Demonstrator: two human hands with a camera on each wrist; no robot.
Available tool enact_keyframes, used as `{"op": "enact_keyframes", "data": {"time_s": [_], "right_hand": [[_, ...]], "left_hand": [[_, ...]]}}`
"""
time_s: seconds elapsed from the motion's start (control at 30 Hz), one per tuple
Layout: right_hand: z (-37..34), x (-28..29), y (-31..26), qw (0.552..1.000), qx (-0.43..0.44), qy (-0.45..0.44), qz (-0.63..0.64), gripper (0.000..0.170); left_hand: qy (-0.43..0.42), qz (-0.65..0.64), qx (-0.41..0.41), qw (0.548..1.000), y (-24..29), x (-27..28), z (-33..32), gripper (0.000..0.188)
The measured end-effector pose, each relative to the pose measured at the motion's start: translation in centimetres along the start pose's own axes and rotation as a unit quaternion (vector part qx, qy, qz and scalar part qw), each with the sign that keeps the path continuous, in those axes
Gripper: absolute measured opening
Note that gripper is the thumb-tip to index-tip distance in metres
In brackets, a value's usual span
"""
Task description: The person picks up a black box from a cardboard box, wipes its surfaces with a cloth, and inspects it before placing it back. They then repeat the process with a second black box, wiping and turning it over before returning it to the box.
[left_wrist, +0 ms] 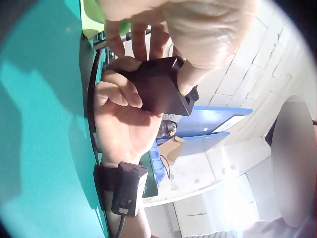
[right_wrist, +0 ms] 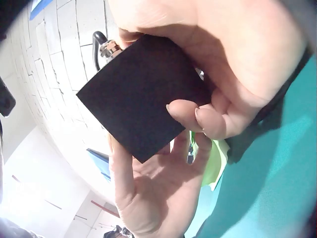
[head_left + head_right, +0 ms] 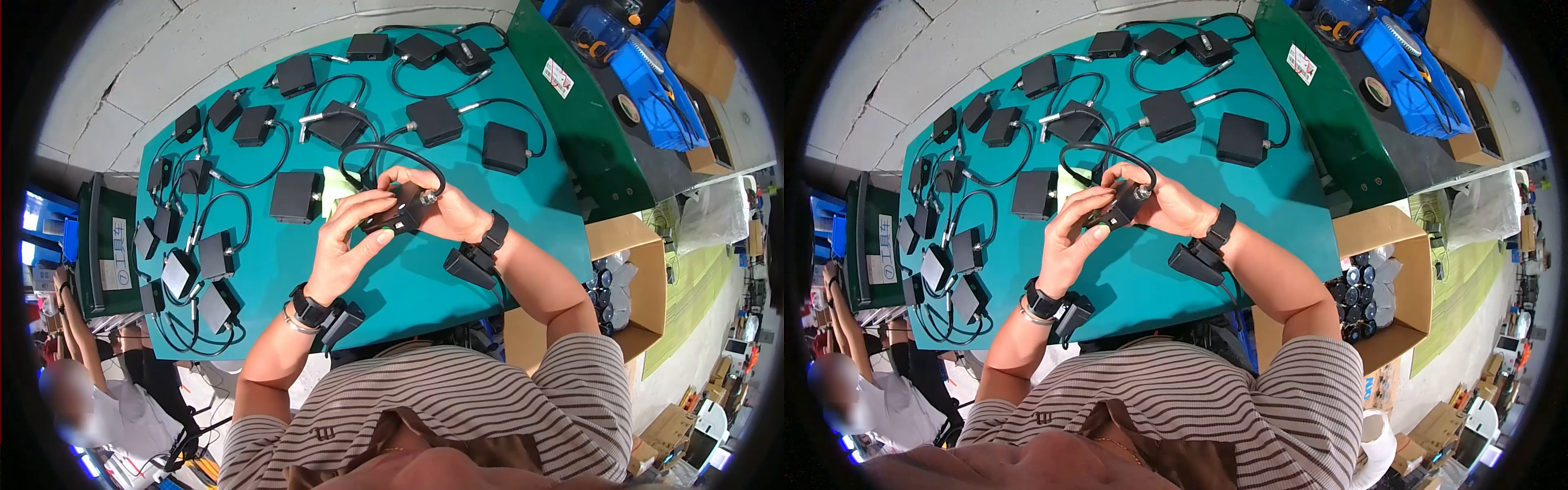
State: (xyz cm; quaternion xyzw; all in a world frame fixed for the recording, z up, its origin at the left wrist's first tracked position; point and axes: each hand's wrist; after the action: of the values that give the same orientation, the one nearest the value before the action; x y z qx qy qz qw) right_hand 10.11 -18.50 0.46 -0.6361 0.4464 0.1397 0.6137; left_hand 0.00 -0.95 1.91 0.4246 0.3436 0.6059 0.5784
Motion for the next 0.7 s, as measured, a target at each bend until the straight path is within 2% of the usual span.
{"op": "enact_keyframes", "data": {"time_s": [0.37,0.47,0.53,0.57,0.7], "right_hand": [[-0.09,0.2,-0.1,1.0,-0.005,0.027,-0.004,0.049],[-0.04,0.72,-0.12,1.0,-0.027,-0.009,-0.008,0.055],[-0.05,0.72,0.0,0.997,-0.051,-0.051,0.039,0.062],[-0.13,0.54,-0.03,0.998,-0.055,-0.032,0.016,0.066],[-0.35,0.48,-0.2,0.997,-0.061,-0.045,0.02,0.067]], "left_hand": [[0.005,0.002,-0.001,1.0,0.32,-0.15,0.21,0.034],[0.006,0.022,-0.003,1.0,0.2,-0.1,0.08,0.037],[-0.003,0.029,-0.016,0.999,0.07,-0.21,-0.11,0.04],[-0.008,0.034,-0.027,0.999,0.04,-0.26,-0.14,0.042],[-0.031,0.057,-0.044,0.997,0.31,-0.23,0.03,0.047]]}}
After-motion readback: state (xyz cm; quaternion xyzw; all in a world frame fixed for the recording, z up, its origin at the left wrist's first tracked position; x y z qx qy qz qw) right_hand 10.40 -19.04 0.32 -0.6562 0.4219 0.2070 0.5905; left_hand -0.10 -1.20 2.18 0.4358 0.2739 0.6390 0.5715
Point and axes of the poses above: each hand's wrist, its own z-axis towards the middle knuckle, its own x-axis out of the back of the hand, y = z × x, and after that the axes turned 9 degrees about -x, right-handed
